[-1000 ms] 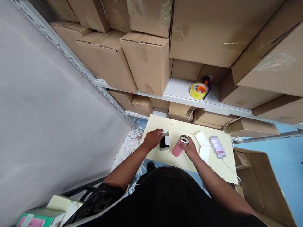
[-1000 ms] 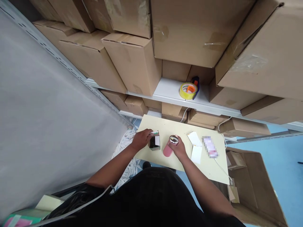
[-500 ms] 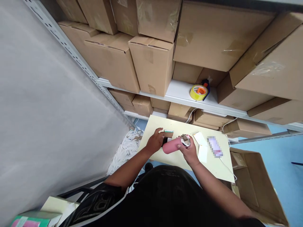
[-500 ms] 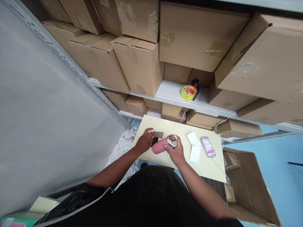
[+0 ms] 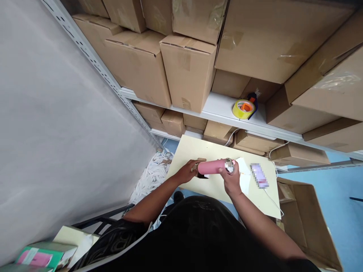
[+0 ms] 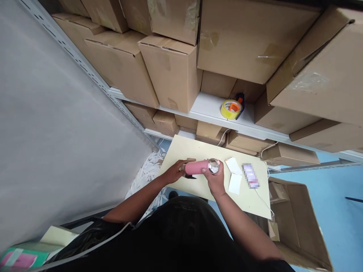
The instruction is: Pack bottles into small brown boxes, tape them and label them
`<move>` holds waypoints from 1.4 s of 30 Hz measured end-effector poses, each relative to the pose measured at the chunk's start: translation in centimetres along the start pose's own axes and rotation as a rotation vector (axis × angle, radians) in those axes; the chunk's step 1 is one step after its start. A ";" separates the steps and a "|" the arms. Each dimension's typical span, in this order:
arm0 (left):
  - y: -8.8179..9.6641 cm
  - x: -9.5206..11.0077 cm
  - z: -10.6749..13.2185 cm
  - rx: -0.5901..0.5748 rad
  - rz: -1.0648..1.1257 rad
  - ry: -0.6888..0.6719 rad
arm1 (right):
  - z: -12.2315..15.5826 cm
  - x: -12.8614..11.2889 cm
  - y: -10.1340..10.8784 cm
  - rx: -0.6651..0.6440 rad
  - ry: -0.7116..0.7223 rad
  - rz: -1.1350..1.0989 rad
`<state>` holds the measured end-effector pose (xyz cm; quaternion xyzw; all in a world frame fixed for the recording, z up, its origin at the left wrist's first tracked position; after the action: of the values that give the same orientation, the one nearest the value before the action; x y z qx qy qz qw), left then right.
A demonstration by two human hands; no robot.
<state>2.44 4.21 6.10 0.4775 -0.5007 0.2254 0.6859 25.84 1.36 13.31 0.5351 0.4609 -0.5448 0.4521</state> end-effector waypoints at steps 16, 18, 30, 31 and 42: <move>-2.1 -0.8 -0.4 0.082 -0.011 -0.038 | -0.5 5.5 -2.9 -0.489 0.321 0.875; -2.1 -0.9 -0.6 0.083 0.000 -0.024 | -0.7 5.6 -2.8 -0.508 0.351 0.937; -1.6 0.3 -0.5 0.048 0.336 0.037 | 0.3 8.2 -0.9 -0.491 0.022 0.647; -1.6 0.4 -0.7 0.038 0.347 0.041 | 0.3 8.4 -1.0 -0.507 0.021 0.632; -0.4 2.4 -0.1 0.087 -0.186 -0.172 | 0.8 7.8 -2.0 -0.550 0.118 0.631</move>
<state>3.76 3.70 8.04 0.5688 -0.5010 0.1404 0.6370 23.61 0.92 5.57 0.5399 0.4277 -0.2047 0.6955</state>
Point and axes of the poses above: each hand's wrist, its own z-axis away from the middle knuckle, its own y-axis out of the back of the hand, x = y × z, the point moved 5 cm from there along -z, towards the middle knuckle, and after that the axes turned 4 degrees about -x, right-handed, at the moved point
